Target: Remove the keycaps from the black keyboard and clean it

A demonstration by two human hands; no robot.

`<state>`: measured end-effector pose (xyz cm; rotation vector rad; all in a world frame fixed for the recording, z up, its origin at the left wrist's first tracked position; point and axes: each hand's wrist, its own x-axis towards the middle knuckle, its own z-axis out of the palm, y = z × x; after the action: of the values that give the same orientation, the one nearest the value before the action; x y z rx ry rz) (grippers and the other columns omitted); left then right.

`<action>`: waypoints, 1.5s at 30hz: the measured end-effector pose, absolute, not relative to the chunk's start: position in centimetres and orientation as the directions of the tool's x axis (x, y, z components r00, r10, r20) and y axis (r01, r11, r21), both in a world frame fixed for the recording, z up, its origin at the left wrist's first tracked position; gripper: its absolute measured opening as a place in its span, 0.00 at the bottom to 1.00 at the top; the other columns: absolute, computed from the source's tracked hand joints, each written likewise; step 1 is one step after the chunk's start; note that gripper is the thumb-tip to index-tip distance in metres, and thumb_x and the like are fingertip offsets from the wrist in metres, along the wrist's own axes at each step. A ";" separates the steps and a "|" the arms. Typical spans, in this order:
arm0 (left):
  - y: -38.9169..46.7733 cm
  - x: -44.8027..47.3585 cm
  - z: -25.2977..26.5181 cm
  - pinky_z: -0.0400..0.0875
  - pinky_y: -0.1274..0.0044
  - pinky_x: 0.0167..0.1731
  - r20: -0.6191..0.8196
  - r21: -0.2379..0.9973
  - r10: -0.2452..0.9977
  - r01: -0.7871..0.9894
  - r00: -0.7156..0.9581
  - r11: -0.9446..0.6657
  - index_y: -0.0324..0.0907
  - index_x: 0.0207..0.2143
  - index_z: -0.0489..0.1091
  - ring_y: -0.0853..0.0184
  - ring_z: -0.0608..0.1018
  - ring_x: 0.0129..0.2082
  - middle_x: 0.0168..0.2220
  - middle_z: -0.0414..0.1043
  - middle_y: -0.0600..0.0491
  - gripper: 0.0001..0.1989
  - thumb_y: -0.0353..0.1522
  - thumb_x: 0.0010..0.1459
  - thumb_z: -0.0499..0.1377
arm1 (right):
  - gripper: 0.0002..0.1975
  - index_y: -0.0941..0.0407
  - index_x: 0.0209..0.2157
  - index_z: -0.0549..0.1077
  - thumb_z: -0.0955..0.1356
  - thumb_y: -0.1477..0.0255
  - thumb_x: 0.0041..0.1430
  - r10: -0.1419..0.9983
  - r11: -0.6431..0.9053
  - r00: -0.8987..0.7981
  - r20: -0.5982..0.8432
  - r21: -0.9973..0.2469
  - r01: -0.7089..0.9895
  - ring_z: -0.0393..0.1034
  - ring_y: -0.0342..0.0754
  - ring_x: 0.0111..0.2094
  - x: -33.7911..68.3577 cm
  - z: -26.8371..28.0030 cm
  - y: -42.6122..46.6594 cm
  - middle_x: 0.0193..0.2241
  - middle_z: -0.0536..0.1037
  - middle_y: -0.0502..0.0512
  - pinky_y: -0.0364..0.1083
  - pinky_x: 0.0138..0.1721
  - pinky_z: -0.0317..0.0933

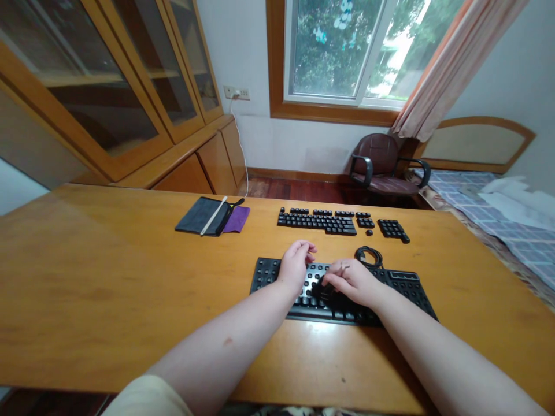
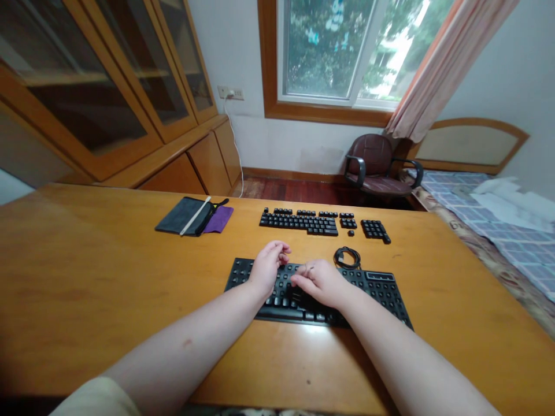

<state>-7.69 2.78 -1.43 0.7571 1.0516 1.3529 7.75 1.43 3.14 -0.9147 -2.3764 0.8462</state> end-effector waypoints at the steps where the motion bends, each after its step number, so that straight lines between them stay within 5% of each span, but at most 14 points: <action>1: 2.8 -7.7 -1.4 0.64 0.81 0.28 -0.157 0.912 0.984 -0.395 -0.085 0.112 0.39 0.28 0.68 0.74 0.69 0.24 0.28 0.70 0.54 0.08 0.35 0.53 0.55 | 0.19 0.55 0.28 0.78 0.60 0.64 0.63 0.723 0.589 -0.655 0.221 -0.694 0.415 0.70 0.44 0.24 7.8 2.4 1.1 0.23 0.77 0.53 0.42 0.29 0.63; 6: 2.7 -7.6 -1.3 0.64 0.80 0.28 -0.165 0.911 0.983 -0.394 -0.085 0.119 0.39 0.28 0.68 0.74 0.69 0.24 0.27 0.70 0.54 0.08 0.35 0.52 0.55 | 0.19 0.56 0.27 0.77 0.59 0.65 0.64 0.695 0.621 -0.679 0.237 -0.674 0.401 0.70 0.43 0.24 7.3 0.6 0.4 0.23 0.77 0.53 0.41 0.29 0.63; 17: 2.6 -7.6 -1.1 0.64 0.80 0.28 -0.165 0.917 0.982 -0.382 -0.090 0.118 0.39 0.28 0.67 0.73 0.69 0.25 0.27 0.69 0.54 0.08 0.36 0.51 0.55 | 0.18 0.54 0.21 0.72 0.64 0.62 0.60 0.376 0.914 -0.854 0.360 -0.294 0.279 0.68 0.45 0.24 6.7 0.3 0.0 0.18 0.74 0.53 0.44 0.29 0.60; 20: 2.6 -7.7 -1.1 0.64 0.80 0.28 -0.165 0.919 0.983 -0.374 -0.078 0.124 0.39 0.28 0.68 0.73 0.69 0.25 0.27 0.70 0.53 0.08 0.36 0.50 0.55 | 0.18 0.54 0.21 0.72 0.62 0.64 0.62 0.427 0.878 -0.791 0.438 -0.408 0.248 0.68 0.43 0.22 6.9 -0.1 -0.3 0.18 0.74 0.52 0.44 0.27 0.61; 23: 2.7 -7.7 -1.3 0.65 0.80 0.29 -0.167 0.925 0.983 -0.358 -0.075 0.129 0.39 0.28 0.68 0.73 0.70 0.25 0.28 0.70 0.53 0.09 0.36 0.51 0.55 | 0.21 0.55 0.22 0.73 0.58 0.64 0.64 0.704 0.680 -0.476 0.528 -0.693 0.238 0.70 0.44 0.23 7.4 -0.4 -0.1 0.20 0.76 0.55 0.44 0.28 0.64; 26: 2.7 -7.7 -1.1 0.65 0.79 0.30 -0.166 0.937 0.984 -0.320 -0.062 0.138 0.39 0.29 0.68 0.73 0.70 0.25 0.28 0.71 0.52 0.09 0.36 0.53 0.54 | 0.23 0.56 0.20 0.72 0.58 0.60 0.63 0.895 0.446 -0.102 0.435 -0.857 0.258 0.70 0.46 0.22 8.0 -0.7 0.9 0.18 0.74 0.55 0.45 0.25 0.65; 29: 2.3 -7.4 -0.9 0.67 0.78 0.35 -0.129 0.956 0.989 -0.257 0.077 0.144 0.39 0.33 0.71 0.71 0.73 0.29 0.34 0.74 0.50 0.09 0.34 0.54 0.55 | 0.23 0.57 0.21 0.72 0.62 0.56 0.60 0.954 0.248 0.115 0.276 -0.945 0.216 0.67 0.45 0.17 8.3 -1.0 2.1 0.17 0.73 0.54 0.44 0.20 0.63; 34: 1.4 -6.9 -1.0 0.68 0.73 0.44 0.001 0.988 0.965 -0.149 0.261 0.039 0.41 0.41 0.71 0.67 0.76 0.38 0.40 0.75 0.49 0.13 0.30 0.50 0.61 | 0.21 0.57 0.24 0.74 0.63 0.56 0.58 0.962 0.249 0.060 0.268 -0.943 0.219 0.69 0.47 0.20 8.3 -1.3 2.5 0.19 0.75 0.55 0.45 0.24 0.66; 45: 1.8 -6.7 -1.0 0.70 0.68 0.46 -0.060 0.983 0.972 -0.153 0.227 0.096 0.39 0.37 0.73 0.64 0.78 0.38 0.36 0.77 0.48 0.13 0.22 0.46 0.63 | 0.19 0.56 0.25 0.74 0.63 0.58 0.59 0.935 0.320 0.067 0.348 -0.909 0.267 0.71 0.48 0.25 8.4 -1.2 2.5 0.23 0.76 0.55 0.46 0.30 0.67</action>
<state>-6.69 1.81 -0.99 1.1302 0.9645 1.0623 8.44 2.52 -1.24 -1.1753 -1.4477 0.7378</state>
